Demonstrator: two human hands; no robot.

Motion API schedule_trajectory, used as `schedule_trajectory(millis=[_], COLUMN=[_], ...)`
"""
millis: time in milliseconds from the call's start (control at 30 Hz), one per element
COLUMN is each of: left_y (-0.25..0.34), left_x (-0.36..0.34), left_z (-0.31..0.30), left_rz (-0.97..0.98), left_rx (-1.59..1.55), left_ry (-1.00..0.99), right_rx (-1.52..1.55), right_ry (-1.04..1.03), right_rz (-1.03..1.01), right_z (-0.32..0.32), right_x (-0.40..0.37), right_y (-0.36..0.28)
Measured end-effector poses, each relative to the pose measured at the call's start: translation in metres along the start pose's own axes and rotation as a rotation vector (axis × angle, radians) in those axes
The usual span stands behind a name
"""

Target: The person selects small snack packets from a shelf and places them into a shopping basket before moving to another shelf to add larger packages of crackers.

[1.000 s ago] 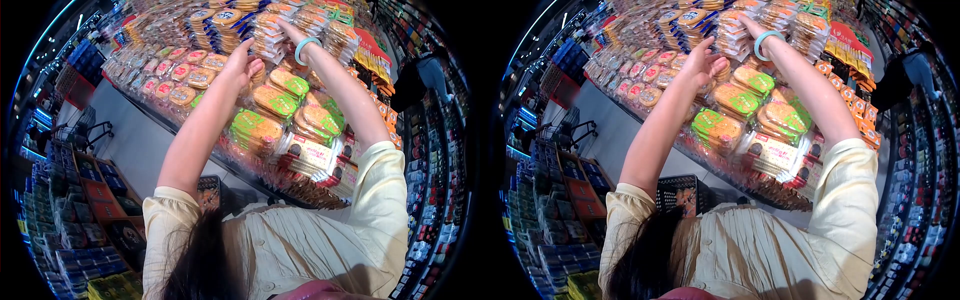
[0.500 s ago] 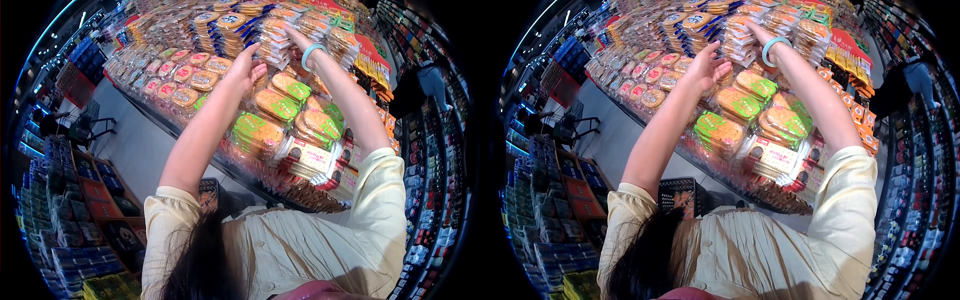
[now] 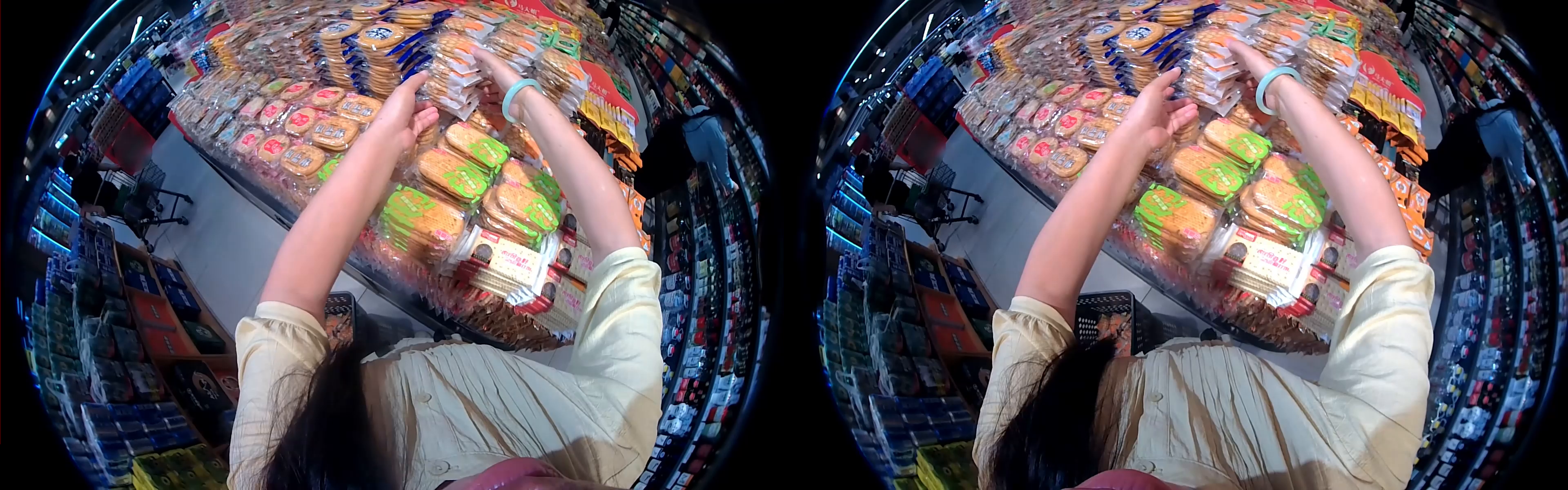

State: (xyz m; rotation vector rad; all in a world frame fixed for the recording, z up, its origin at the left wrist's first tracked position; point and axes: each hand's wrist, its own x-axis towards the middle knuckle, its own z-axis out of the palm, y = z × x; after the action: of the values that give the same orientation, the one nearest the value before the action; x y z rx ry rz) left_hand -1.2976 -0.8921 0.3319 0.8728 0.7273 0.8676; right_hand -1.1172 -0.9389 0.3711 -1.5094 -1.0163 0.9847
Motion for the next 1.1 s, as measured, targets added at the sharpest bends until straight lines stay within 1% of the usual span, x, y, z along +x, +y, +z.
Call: schedule_trajectory(millis=[100,167,200,300,433,500,533,633,700,833,900,1000,1100], left_y=[-0.001,-0.002,-0.002,-0.003,-0.004,-0.005,-0.005,-0.009,-0.009,-0.012,-0.012,-0.009,-0.007], left_x=[0.002,0.003,0.003,0.001,-0.003,-0.004,-0.005,-0.006,-0.006,-0.004,-0.004,-0.004,-0.007], left_z=[0.002,0.003,0.004,0.004,0.006,0.007,0.007,0.009,0.009,0.01,0.011,0.013,0.015], left_rz=[0.006,0.008,0.007,0.008,0.012,0.0,-0.001,0.007,0.003,-0.002,-0.001,0.006,0.012], left_rx=[0.008,-0.003,-0.013,-0.026,-0.036,-0.046,-0.047,-0.061,-0.081,-0.067,-0.069,-0.06,-0.042], left_ry=[0.017,0.025,0.032,0.029,0.012,-0.002,-0.003,-0.023,-0.051,-0.091,-0.078,-0.067,-0.072], right_rx=[-0.01,-0.033,-0.017,0.022,0.039,0.019,0.017,0.026,0.033,0.018,0.052,0.089,0.126], right_ry=[-0.003,-0.1,-0.073,-0.101,-0.108,-0.019,-0.018,-0.021,-0.07,-0.096,-0.025,-0.079,-0.067], right_rz=[0.043,0.012,-0.001,0.051,0.066,0.075,0.077,0.067,-0.009,-0.047,0.0,0.03,0.035], right_z=[-0.002,-0.005,-0.004,-0.008,-0.015,-0.016,-0.017,-0.021,-0.02,-0.02,-0.02,-0.023,-0.021], right_x=[0.002,0.003,0.004,0.007,0.012,0.011,0.01,-0.001,-0.007,-0.009,-0.007,-0.007,-0.009], right_y=[0.001,0.002,0.004,0.008,0.017,0.019,0.02,0.018,0.018,0.018,0.019,0.019,0.018])
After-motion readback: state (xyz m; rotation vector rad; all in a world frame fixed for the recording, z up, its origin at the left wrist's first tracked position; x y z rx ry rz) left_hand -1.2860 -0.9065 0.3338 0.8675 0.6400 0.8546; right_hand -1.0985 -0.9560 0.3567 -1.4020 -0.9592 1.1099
